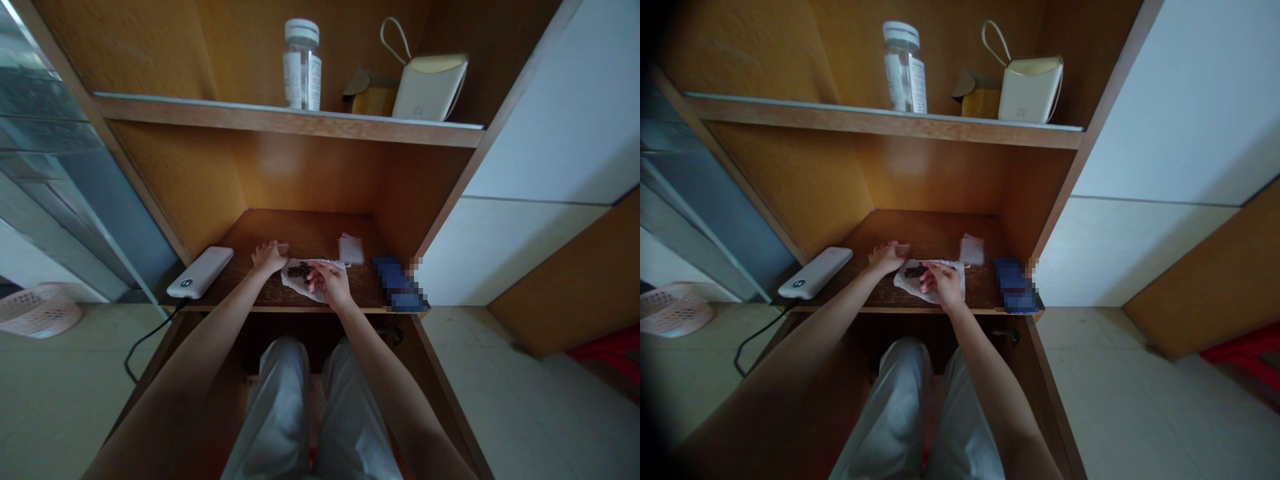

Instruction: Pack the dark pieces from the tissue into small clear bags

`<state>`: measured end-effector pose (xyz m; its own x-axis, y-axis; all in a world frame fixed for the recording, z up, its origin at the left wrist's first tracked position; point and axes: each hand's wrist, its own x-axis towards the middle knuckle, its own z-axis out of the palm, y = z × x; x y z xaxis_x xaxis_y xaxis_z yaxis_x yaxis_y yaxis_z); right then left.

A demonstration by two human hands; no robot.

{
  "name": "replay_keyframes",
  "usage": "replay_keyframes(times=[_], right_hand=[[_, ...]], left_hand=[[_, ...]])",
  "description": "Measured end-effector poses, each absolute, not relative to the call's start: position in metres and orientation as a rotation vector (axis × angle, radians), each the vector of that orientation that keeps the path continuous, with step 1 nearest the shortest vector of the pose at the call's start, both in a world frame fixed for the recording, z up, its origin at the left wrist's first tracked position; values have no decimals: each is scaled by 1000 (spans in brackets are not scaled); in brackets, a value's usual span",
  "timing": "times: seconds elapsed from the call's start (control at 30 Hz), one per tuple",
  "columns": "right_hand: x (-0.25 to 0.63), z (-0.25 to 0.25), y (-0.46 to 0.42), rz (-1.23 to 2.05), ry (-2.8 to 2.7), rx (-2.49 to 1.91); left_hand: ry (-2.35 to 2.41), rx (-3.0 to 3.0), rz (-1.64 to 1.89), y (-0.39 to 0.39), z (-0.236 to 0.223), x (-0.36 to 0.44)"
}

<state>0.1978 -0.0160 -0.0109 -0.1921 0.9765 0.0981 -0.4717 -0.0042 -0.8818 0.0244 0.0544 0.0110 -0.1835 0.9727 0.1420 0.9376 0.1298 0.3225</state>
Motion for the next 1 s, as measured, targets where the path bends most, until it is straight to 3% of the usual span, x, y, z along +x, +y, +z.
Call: replay_keyframes(times=[1.0], right_hand=[[197, -9, -19, 1517, -985, -688]], left_hand=[[2222, 2058, 492, 55, 7, 23]])
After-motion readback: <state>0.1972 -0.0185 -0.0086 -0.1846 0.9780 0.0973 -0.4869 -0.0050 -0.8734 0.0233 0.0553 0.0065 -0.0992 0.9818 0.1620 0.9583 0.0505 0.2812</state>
